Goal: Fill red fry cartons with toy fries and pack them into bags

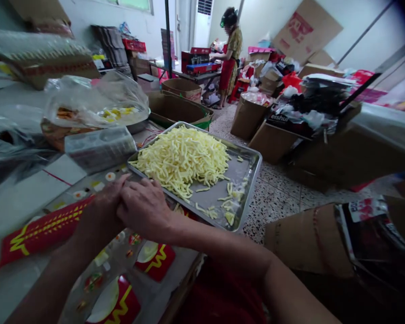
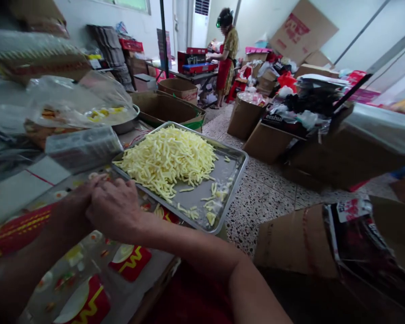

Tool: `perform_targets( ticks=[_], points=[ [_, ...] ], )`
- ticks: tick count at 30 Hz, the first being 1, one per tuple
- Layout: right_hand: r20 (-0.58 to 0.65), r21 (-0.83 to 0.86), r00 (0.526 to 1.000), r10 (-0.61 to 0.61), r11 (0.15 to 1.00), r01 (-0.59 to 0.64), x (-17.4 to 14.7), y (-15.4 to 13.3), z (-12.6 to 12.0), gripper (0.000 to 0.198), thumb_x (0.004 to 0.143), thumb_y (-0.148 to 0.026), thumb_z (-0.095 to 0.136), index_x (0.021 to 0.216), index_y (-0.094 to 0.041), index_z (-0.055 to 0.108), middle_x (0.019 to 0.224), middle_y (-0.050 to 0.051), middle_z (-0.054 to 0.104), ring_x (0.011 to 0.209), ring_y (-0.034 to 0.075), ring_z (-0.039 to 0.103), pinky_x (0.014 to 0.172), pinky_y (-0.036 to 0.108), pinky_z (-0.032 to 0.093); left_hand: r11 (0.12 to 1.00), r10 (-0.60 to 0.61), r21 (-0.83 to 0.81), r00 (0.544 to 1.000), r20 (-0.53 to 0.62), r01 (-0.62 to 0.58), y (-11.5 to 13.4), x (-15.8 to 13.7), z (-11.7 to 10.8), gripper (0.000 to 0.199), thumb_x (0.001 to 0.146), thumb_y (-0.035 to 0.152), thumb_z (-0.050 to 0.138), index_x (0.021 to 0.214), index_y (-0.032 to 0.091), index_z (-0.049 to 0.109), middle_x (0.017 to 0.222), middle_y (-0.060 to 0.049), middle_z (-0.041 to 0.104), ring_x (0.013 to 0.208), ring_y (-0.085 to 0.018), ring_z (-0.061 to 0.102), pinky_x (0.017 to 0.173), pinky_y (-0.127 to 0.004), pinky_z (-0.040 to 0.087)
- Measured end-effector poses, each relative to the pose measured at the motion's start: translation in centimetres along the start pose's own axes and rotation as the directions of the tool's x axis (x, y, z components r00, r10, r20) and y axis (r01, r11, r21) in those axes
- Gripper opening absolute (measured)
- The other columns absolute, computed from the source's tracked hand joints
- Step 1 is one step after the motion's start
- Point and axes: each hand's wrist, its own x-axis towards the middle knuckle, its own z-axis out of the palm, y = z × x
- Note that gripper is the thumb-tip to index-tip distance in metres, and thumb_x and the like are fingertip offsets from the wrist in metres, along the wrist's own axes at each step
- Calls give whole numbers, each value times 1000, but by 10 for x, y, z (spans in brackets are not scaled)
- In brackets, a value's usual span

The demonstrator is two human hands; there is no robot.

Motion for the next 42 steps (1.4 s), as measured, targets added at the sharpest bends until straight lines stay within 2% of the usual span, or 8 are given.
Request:
perform_targets(
  ticks=[5, 9, 12, 17, 24, 33, 38, 42],
  points=[
    [20, 66, 984, 175, 982, -176, -75, 94, -63, 19, 95, -25, 59, 88, -21, 76, 89, 5, 75, 83, 17, 61, 78, 29, 42, 970, -224, 111, 972, 64, 217, 20, -5, 7, 90, 65, 50, 79, 142, 26, 39, 133, -11, 62, 110, -33, 67, 88, -43, 57],
    [-69, -14, 830, 553, 832, -555, -105, 198, -104, 18, 92, -26, 63, 94, -20, 80, 85, 5, 76, 76, 16, 63, 71, 28, 41, 939, -344, 45, 936, 71, 341, 40, -9, 17, 99, 60, 62, 82, 141, 25, 38, 117, -7, 67, 92, -29, 71, 71, -37, 57],
    [65, -53, 895, 442, 897, -439, -101, 238, -104, 27, 90, -16, 61, 109, -21, 79, 98, 7, 75, 85, 16, 63, 77, 27, 41, 968, -246, -53, 969, 9, 246, 81, -2, 25, 99, 62, 62, 82, 143, 26, 38, 123, -7, 65, 93, -29, 70, 71, -38, 57],
    [299, -25, 937, 182, 983, -183, -100, 250, -103, 44, 85, -1, 52, 112, -25, 78, 107, 5, 72, 96, 15, 60, 87, 27, 40, 998, -31, -61, 998, -59, 28, 122, 3, 25, 95, 65, 50, 83, 147, 35, 38, 138, -5, 59, 114, -35, 65, 89, -48, 56],
    [0, 31, 885, 466, 884, -466, -118, 258, -118, 16, 87, -21, 66, 96, -16, 79, 80, 4, 72, 69, 12, 58, 69, 27, 39, 992, -116, -40, 993, 7, 116, 117, 16, 33, 98, 61, 60, 85, 144, 31, 40, 136, -7, 61, 108, -34, 67, 85, -47, 58],
    [303, -112, 949, 87, 992, -55, -98, 220, -77, 37, 85, -8, 61, 117, -24, 72, 112, 9, 67, 96, 21, 60, 82, 34, 43, 998, -56, -8, 988, 142, 58, 128, 19, 29, 87, 74, 53, 78, 146, 27, 36, 142, -10, 57, 123, -35, 61, 96, -48, 54],
    [274, 404, 928, 253, 845, -349, -111, 259, -90, 19, 86, -25, 68, 102, -19, 74, 71, -2, 57, 62, 10, 47, 59, 26, 37, 984, -168, -18, 959, 227, 176, 114, 12, 32, 84, 73, 56, 78, 143, 29, 41, 136, -7, 62, 115, -35, 65, 96, -48, 54],
    [342, 521, 851, 399, 673, -525, -113, 277, -93, 19, 84, -34, 70, 95, -18, 72, 59, -5, 52, 52, 8, 40, 50, 24, 30, 996, -80, -34, 979, 187, 88, 122, 24, 38, 86, 72, 53, 81, 143, 25, 43, 139, -9, 60, 119, -33, 64, 101, -45, 52]
  ],
)
